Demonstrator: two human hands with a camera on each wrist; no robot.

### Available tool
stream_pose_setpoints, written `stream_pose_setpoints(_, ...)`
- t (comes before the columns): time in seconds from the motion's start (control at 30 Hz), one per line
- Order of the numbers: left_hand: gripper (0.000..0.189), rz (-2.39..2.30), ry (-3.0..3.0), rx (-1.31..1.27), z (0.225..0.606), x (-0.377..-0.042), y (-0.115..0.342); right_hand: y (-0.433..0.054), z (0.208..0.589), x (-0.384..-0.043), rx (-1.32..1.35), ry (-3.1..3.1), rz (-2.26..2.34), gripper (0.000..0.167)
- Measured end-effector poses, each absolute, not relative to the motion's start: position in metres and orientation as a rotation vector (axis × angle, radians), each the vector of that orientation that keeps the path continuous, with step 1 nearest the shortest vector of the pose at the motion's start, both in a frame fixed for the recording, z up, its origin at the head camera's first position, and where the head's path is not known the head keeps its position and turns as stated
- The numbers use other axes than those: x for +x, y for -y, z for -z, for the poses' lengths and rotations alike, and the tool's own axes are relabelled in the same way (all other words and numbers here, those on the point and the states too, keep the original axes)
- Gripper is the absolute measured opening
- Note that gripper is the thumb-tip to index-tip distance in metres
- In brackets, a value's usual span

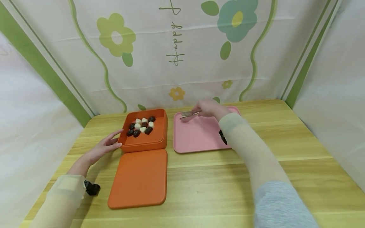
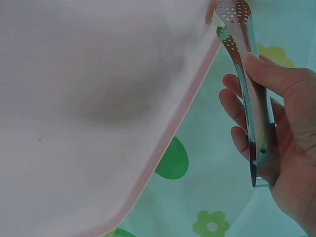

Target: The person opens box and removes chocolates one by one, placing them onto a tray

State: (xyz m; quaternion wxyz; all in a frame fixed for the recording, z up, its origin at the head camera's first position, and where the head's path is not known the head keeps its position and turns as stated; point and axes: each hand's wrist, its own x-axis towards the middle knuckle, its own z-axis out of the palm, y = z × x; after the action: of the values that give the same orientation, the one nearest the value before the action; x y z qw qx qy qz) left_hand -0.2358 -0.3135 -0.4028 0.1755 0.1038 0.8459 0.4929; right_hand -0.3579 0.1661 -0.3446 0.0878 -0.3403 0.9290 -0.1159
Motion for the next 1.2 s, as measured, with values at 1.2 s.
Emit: stream_pose_setpoints(1.2,0.071,-1.414,-2.386,0.293,0.405,-0.237,0.314,-0.154,0.302,-0.343,-1.083,-2.718,0.544,0.039)
